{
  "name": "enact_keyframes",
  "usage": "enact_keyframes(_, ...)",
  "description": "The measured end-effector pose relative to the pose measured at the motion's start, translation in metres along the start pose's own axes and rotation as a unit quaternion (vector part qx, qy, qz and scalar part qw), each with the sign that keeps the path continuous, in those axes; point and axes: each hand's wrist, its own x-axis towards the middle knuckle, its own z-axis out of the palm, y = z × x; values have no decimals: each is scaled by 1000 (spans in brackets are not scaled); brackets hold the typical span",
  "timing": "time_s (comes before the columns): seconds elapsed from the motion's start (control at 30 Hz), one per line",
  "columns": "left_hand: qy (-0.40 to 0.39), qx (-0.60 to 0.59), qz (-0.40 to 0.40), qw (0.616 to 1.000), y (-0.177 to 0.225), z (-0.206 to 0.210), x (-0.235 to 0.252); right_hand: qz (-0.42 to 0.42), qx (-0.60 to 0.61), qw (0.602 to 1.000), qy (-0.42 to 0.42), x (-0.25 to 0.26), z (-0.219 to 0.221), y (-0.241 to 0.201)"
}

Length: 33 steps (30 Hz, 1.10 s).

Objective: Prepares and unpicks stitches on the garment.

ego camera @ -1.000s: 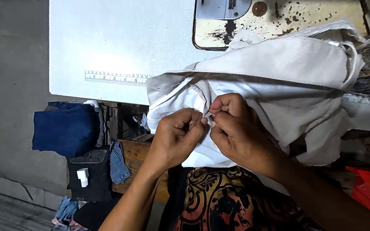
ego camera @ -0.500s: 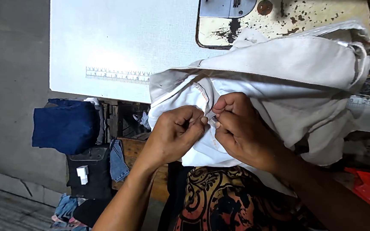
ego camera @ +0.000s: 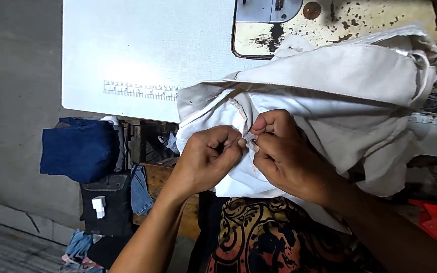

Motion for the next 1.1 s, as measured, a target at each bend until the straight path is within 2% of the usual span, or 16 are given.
enact_keyframes(0.17,1,0,5,1000,-1,0,0,-1,-11,1000,1,0,1,-1)
enact_keyframes(0.3,-2,9,16,1000,-2,1,0,-4,-32,998,-47,0,-3,0)
enact_keyframes(0.4,3,9,12,1000,-2,0,0,-6,14,999,-45,1,-7,2)
enact_keyframes(0.5,47,52,-16,997,7,10,-8,-1,86,996,12,1,-8,6)
enact_keyframes(0.6,99,149,-60,982,16,39,-21,13,114,993,32,2,-11,5)
enact_keyframes(0.7,149,196,-68,967,14,54,-22,10,133,990,47,1,-10,5)
enact_keyframes(0.8,153,180,-61,970,12,54,-23,-43,151,984,84,-4,-9,5)
enact_keyframes(0.87,134,135,-64,980,12,47,-22,-67,149,983,80,-10,-9,2)
enact_keyframes(1.1,48,5,-59,997,4,28,-20,-29,46,998,38,-15,7,4)
